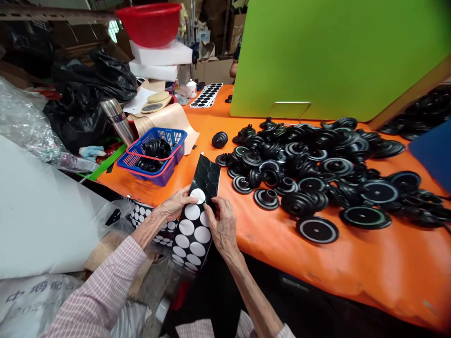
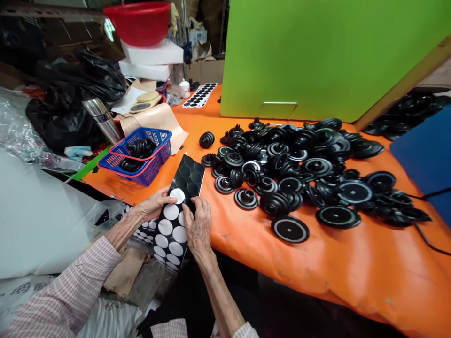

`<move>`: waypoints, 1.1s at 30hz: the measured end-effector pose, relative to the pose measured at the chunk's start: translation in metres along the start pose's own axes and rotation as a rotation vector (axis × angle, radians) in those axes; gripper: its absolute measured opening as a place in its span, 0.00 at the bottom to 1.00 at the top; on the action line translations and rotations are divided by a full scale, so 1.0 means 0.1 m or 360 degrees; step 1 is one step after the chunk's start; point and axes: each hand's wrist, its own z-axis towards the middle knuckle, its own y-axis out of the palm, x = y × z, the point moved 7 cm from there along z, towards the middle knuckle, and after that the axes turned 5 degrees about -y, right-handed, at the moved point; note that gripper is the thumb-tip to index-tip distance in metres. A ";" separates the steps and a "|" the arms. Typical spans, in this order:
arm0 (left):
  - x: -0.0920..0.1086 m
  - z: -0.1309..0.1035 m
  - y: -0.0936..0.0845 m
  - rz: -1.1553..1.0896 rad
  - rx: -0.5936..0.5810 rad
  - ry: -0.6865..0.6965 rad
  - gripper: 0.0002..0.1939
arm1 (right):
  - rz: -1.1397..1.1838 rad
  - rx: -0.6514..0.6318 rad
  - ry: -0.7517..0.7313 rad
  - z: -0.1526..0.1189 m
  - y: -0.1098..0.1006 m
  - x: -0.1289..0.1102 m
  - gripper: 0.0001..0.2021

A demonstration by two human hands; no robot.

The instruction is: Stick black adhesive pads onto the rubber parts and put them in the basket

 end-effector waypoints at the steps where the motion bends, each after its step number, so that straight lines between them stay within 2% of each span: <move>1: 0.00 0.00 0.01 -0.0016 -0.0021 0.0000 0.31 | -0.0008 -0.0002 -0.0003 0.01 0.01 -0.01 0.10; 5: 0.03 0.00 0.02 0.0094 -0.0037 0.0022 0.29 | 0.0013 0.0002 -0.0021 0.06 -0.01 -0.02 0.08; 10: 0.15 -0.01 -0.18 0.0533 0.0353 0.0020 0.21 | -0.0003 0.0209 0.0142 0.14 -0.32 0.11 0.14; 13: 0.26 -0.10 -0.18 0.0619 0.0570 0.0091 0.16 | 0.0000 0.0214 0.0137 0.08 -0.49 0.07 0.14; 15: 0.31 -0.21 -0.06 0.0728 0.0695 0.0170 0.12 | -0.0020 0.0183 0.0042 -0.03 -0.55 -0.04 0.12; 16: 0.30 -0.25 0.04 0.0779 0.0681 0.0181 0.11 | -0.0040 0.0180 -0.0013 -0.10 -0.57 -0.11 0.12; 18: 0.19 -0.30 0.33 0.0785 0.0441 0.0092 0.11 | -0.0052 0.0161 -0.0109 -0.25 -0.60 -0.22 0.11; 20: 0.05 -0.33 0.60 0.0646 0.0198 -0.0040 0.13 | 0.0032 0.0070 -0.0121 -0.36 -0.60 -0.27 0.10; 23: -0.02 -0.33 0.79 0.0487 0.0186 -0.0076 0.14 | 0.0299 0.0024 0.0198 -0.45 -0.71 -0.16 0.14; 25: -0.02 -0.28 0.95 0.0527 0.0074 -0.0096 0.12 | 0.0483 0.0140 0.0513 -0.48 -0.84 0.00 0.14; 27: 0.03 -0.19 1.10 0.0751 -0.0034 -0.0058 0.12 | 0.0585 0.0304 0.0706 -0.48 -1.00 0.13 0.13; 28: 0.10 -0.12 1.14 0.0903 0.0024 0.0039 0.11 | 0.0601 0.0392 0.0748 -0.48 -1.08 0.17 0.14; 31: 0.41 0.10 1.19 0.1252 0.0451 0.0440 0.07 | 0.0618 0.0602 0.0804 -0.50 -1.30 0.27 0.16; 32: 0.46 0.18 1.23 0.1289 0.0532 0.0518 0.06 | 0.0658 0.0587 0.0824 -0.51 -1.33 0.30 0.16; 33: 0.47 0.28 1.30 0.1319 0.0522 0.0550 0.06 | 0.0715 0.0524 0.0845 -0.52 -1.35 0.31 0.16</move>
